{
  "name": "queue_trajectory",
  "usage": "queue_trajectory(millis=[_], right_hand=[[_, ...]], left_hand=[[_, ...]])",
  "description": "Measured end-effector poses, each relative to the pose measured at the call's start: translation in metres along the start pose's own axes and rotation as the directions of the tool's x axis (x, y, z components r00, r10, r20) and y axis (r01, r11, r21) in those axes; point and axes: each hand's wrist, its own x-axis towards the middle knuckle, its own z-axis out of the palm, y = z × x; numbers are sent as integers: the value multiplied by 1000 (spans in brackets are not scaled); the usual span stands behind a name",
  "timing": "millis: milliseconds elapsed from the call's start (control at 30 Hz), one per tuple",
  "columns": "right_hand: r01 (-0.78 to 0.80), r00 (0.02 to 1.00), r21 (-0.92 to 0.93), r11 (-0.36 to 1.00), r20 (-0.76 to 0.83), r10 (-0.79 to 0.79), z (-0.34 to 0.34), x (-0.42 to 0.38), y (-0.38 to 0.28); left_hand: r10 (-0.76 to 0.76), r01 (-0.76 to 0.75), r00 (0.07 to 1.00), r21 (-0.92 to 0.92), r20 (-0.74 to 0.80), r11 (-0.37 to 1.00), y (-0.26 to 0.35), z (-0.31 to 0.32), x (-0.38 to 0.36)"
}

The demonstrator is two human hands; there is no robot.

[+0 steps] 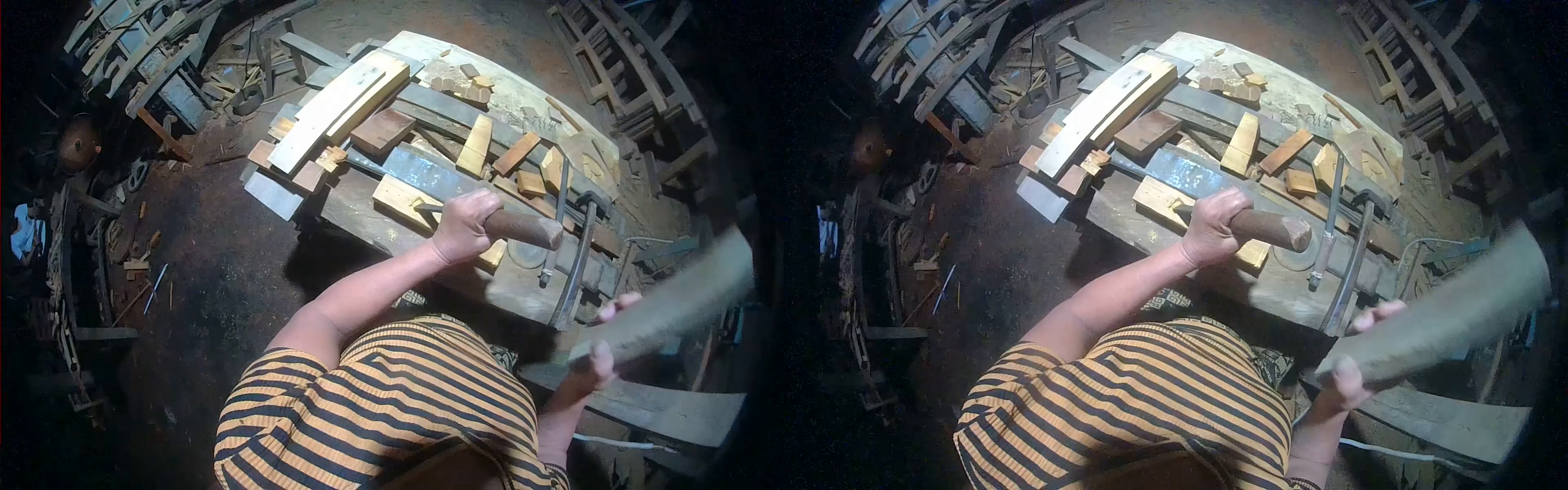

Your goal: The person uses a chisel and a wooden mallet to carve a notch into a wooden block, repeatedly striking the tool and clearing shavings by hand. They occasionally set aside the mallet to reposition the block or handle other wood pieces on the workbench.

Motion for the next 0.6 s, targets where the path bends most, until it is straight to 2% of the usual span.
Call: queue_trajectory(millis=[33, 67, 100, 133, 167, 200, 233, 267, 300, 367, 400, 433, 467, 500, 567, 600], right_hand=[[41, 996, 281, 959, -88, -17, 0, 1, 2], [88, 992, 417, 905, 48, -119, -17, -5, 38], [17, 976, -286, 958, 213, 46, -22, -12, 37], [251, 939, -509, 823, 335, -79, -14, -11, 43], [462, 868, -658, 594, 473, -151, 9, -6, 37], [458, 871, -663, 592, 466, -153, 9, -2, 33], [208, 922, -451, 868, 387, -19, 7, 2, 29], [-97, 926, -161, 982, 347, 148, 5, 1, 28], [-184, 937, -69, 981, 288, 196, 11, -1, 28], [-92, 961, -183, 979, 242, 136, 13, 3, 39], [-87, 964, -182, 979, 232, 129, 10, 3, 51], [-48, 930, -341, 939, 327, 166, 6, 1, 68], [5, 884, -486, 874, 410, 223, 3, -3, 88], [63, 876, -564, 823, 426, 226, 3, -10, 104], [-51, 808, -706, 706, 387, 445, 6, -18, 112], [-58, 804, -705, 707, 387, 451, 8, -19, 112]], left_hand=[[2, -2, 1000, 5, -8, 1000, 1, 0, 2], [9, -9, 1000, 0, -11, 1000, 1, 1, 3], [10, -10, 1000, -3, -21, 1000, 2, 1, 4], [8, -8, 1000, -8, -26, 1000, 2, 2, 3], [10, -10, 1000, -13, -17, 1000, 1, 3, 0], [17, -18, 1000, -32, -26, 999, -3, 4, 0], [19, -20, 999, -48, -36, 999, -6, 3, -1], [2, -2, 1000, -22, 1, 1000, -8, -3, -2], [18, -28, 995, -102, -96, 994, -1, -8, 4], [-43, 10, 993, -285, -109, 958, -12, -17, 8], [-174, 66, 967, -481, -185, 874, -8, -22, 15], [-318, 98, 921, -658, -224, 747, -4, -29, 21], [-335, 142, 910, -576, -244, 805, -15, -44, 23], [-349, 186, 898, -486, -268, 854, -24, -61, 27], [-475, 217, 833, -625, -282, 750, -25, -82, 33], [-535, 215, 791, -684, -297, 697, -30, -89, 34]])
